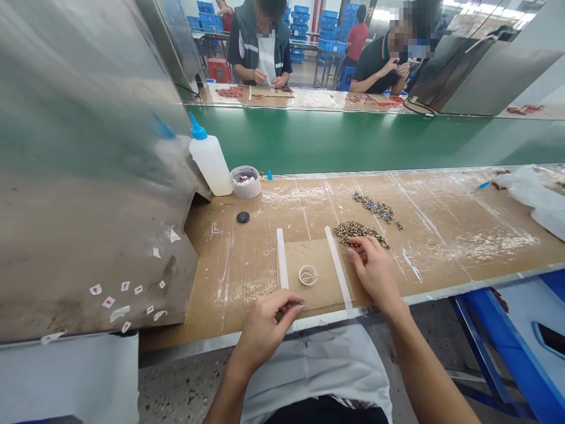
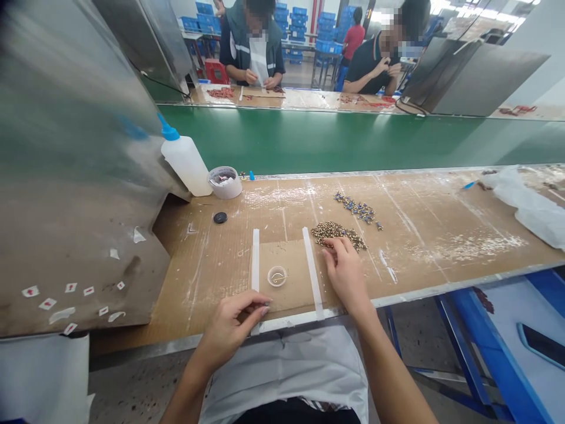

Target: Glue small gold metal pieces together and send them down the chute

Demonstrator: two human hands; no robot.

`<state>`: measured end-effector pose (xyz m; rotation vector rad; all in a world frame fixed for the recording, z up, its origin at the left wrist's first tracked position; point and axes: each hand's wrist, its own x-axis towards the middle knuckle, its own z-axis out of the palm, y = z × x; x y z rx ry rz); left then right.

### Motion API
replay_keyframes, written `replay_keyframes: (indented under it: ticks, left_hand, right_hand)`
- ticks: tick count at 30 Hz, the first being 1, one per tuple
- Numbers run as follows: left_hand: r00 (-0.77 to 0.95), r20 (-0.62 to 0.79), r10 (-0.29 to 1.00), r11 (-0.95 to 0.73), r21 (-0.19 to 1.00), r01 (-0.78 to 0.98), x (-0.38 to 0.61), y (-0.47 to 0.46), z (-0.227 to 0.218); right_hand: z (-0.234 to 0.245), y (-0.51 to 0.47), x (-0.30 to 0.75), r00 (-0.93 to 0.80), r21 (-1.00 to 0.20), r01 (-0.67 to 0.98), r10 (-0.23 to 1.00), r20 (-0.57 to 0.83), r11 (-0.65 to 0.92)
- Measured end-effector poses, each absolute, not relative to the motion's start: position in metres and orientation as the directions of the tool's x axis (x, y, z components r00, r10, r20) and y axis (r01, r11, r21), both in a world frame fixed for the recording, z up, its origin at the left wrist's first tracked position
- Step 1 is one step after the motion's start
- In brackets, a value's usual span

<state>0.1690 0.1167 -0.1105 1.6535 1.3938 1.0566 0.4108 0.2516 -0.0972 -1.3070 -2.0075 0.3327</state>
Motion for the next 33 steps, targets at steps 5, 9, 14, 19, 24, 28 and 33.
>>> replay_keyframes:
  ticks: [5, 9, 14, 19, 24, 28, 33]
  left_hand:
    - [0.072, 0.138, 0.988, -0.155, 0.906, 0.394, 0.169, 0.116, -0.112]
    - [0.069, 0.128, 0.989, -0.145, 0.912, 0.384, 0.169, 0.115, -0.112]
    - [0.073, 0.122, 0.990, -0.140, 0.911, 0.389, 0.170, 0.117, -0.112]
    - [0.069, 0.127, 0.989, -0.144, 0.906, 0.399, 0.170, 0.116, -0.113]
    - [0.069, 0.132, 0.989, -0.149, 0.904, 0.401, 0.170, 0.115, -0.112]
    - [0.057, 0.133, 0.989, -0.145, 0.908, 0.394, 0.171, 0.114, -0.111]
    - [0.056, 0.113, 0.992, -0.126, 0.912, 0.390, 0.173, 0.113, -0.109]
  right_hand:
    - [-0.095, 0.267, 0.410, -0.399, -0.265, 0.809, 0.822, 0.407, 0.524]
    - [-0.093, 0.266, 0.408, -0.459, -0.193, 0.808, 0.801, 0.384, 0.556]
    - [-0.089, 0.263, 0.421, -0.520, -0.137, 0.807, 0.801, 0.297, 0.575]
    - [-0.080, 0.266, 0.421, -0.543, -0.106, 0.810, 0.806, 0.235, 0.577]
    - [-0.072, 0.279, 0.418, -0.572, -0.208, 0.777, 0.804, 0.161, 0.594]
    - [-0.072, 0.286, 0.418, -0.649, -0.042, 0.752, 0.749, 0.135, 0.658]
    - [-0.077, 0.285, 0.411, -0.654, 0.090, 0.755, 0.737, 0.167, 0.650]
